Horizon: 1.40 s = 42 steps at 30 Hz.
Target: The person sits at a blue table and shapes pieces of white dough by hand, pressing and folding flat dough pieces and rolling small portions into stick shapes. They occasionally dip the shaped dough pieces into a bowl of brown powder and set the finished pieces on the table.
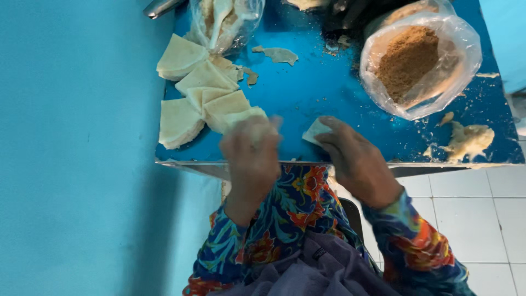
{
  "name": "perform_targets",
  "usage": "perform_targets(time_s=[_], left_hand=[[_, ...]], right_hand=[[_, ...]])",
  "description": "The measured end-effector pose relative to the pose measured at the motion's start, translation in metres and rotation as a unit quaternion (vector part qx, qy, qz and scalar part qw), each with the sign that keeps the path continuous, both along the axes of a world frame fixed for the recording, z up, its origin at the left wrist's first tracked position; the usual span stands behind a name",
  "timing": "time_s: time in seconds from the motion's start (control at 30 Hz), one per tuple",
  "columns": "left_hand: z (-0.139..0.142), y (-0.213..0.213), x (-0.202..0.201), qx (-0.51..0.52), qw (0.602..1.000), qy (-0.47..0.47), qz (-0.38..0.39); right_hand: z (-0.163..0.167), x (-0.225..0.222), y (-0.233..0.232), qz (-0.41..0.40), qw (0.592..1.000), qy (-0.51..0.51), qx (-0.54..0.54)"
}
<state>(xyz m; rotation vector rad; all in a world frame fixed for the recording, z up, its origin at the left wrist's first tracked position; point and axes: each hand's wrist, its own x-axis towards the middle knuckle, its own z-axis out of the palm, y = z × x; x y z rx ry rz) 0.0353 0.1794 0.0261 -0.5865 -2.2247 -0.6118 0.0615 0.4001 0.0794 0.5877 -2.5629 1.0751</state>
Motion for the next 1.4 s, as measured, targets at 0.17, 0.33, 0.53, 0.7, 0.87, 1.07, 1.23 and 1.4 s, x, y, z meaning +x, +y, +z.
perform_targets(time_s=[0.17,0.33,0.53,0.7,0.87,1.07,1.23,1.4], left_hand=[[-0.01,0.016,-0.007,-0.066,0.984,-0.049,-0.16],[-0.023,0.011,-0.013,-0.105,0.975,-0.058,-0.185],[-0.025,0.014,-0.016,-0.112,0.969,-0.066,-0.209],[-0.022,0.02,-0.018,-0.093,0.965,-0.088,-0.227],[-0.021,0.025,-0.017,-0.084,0.965,-0.085,-0.233],[-0.016,0.024,-0.016,-0.064,0.963,-0.086,-0.246],[-0.01,0.016,-0.021,-0.058,0.958,-0.064,-0.272],[-0.005,0.014,-0.024,-0.055,0.962,-0.03,-0.267]], right_hand=[[-0.002,0.032,0.041,-0.141,0.987,0.014,-0.08],[-0.017,0.061,0.085,-0.309,0.946,0.099,0.004],[-0.041,0.084,0.13,-0.423,0.869,0.123,0.227],[-0.063,0.099,0.149,-0.416,0.841,0.115,0.326],[-0.076,0.092,0.164,-0.414,0.847,0.077,0.326],[-0.066,0.078,0.159,-0.408,0.872,0.048,0.266],[-0.017,0.065,0.133,-0.317,0.938,0.049,0.134],[-0.001,0.011,0.068,-0.095,0.988,0.057,0.108]])
